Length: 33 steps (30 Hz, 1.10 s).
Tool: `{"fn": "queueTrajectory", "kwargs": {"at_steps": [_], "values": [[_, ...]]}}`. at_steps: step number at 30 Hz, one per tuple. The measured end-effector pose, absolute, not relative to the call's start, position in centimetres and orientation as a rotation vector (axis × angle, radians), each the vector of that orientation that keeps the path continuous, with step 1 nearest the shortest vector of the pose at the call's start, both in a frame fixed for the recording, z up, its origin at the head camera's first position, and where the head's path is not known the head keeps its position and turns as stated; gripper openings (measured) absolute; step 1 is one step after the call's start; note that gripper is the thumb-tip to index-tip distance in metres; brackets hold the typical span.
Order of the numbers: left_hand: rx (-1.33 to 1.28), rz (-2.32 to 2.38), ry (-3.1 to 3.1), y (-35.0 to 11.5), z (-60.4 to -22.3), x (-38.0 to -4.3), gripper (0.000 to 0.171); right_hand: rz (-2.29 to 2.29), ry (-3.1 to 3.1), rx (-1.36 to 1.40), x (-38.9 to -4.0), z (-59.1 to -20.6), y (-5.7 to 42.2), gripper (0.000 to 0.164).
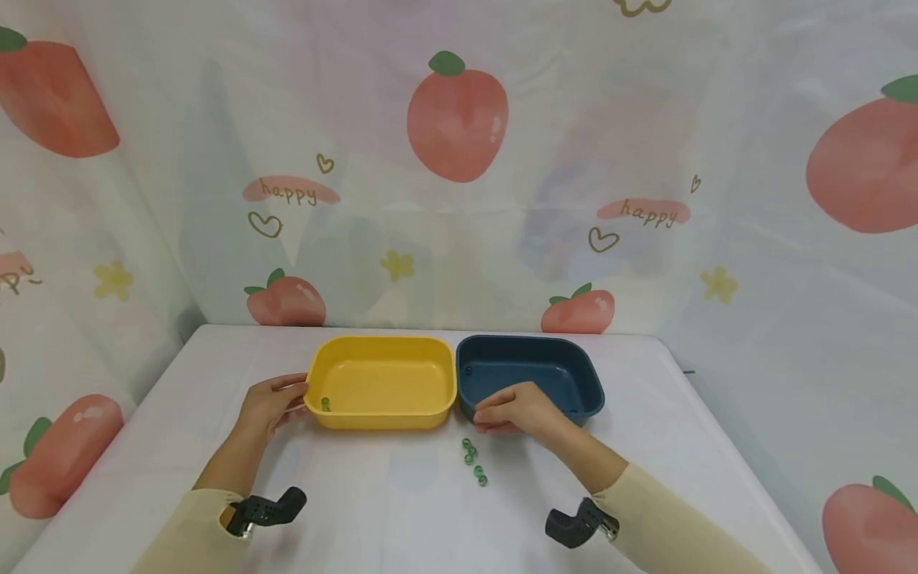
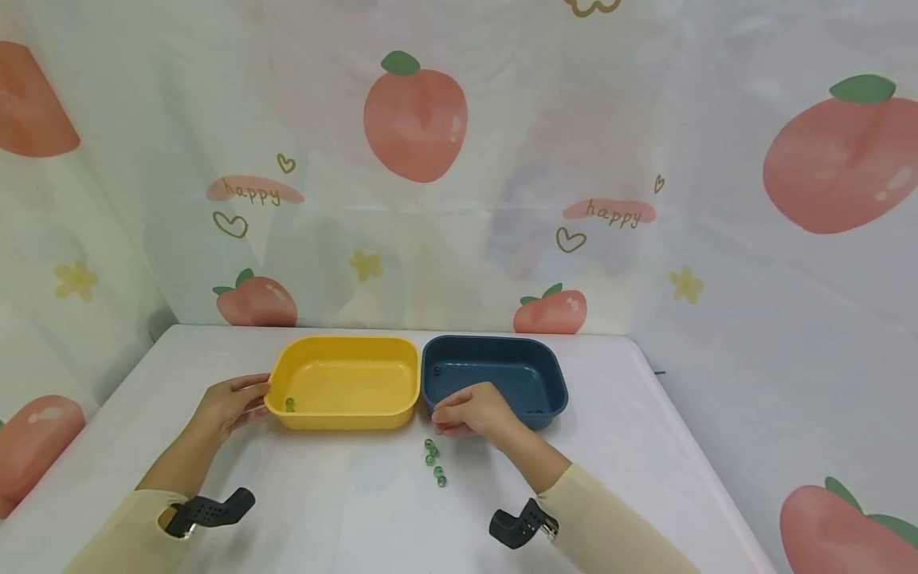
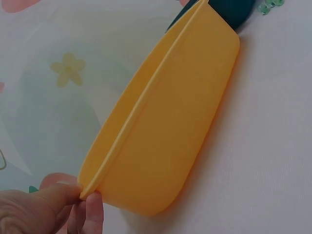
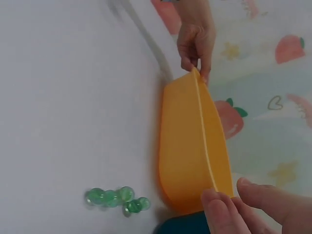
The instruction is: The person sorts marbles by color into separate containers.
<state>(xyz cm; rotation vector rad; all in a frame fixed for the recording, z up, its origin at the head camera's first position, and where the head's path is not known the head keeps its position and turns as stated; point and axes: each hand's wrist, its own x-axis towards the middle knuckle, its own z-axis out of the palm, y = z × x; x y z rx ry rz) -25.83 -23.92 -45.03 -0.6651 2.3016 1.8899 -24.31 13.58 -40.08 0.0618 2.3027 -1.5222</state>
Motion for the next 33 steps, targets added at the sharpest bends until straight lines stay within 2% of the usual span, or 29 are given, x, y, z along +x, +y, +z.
{"fn": "queueTrajectory", "kwargs": {"at_steps": [8,21,33], "values": [[-0.663,1.907,2.293,-23.9,-45.0,-25.8,0.045,-1.442,2.393,0.026,-22.3,-42.4,14.6,0.022],[-0.676,1.900,2.297,-23.9,-45.3,-25.9,0.045,-1.353,2.503,0.050,-21.7,-45.2,14.2,0.017],[-0.676,1.913,2.290,-23.9,-45.3,-26.0,0.046,-1.185,2.706,-0.200,-21.4,-46.1,13.5,0.017]]}}
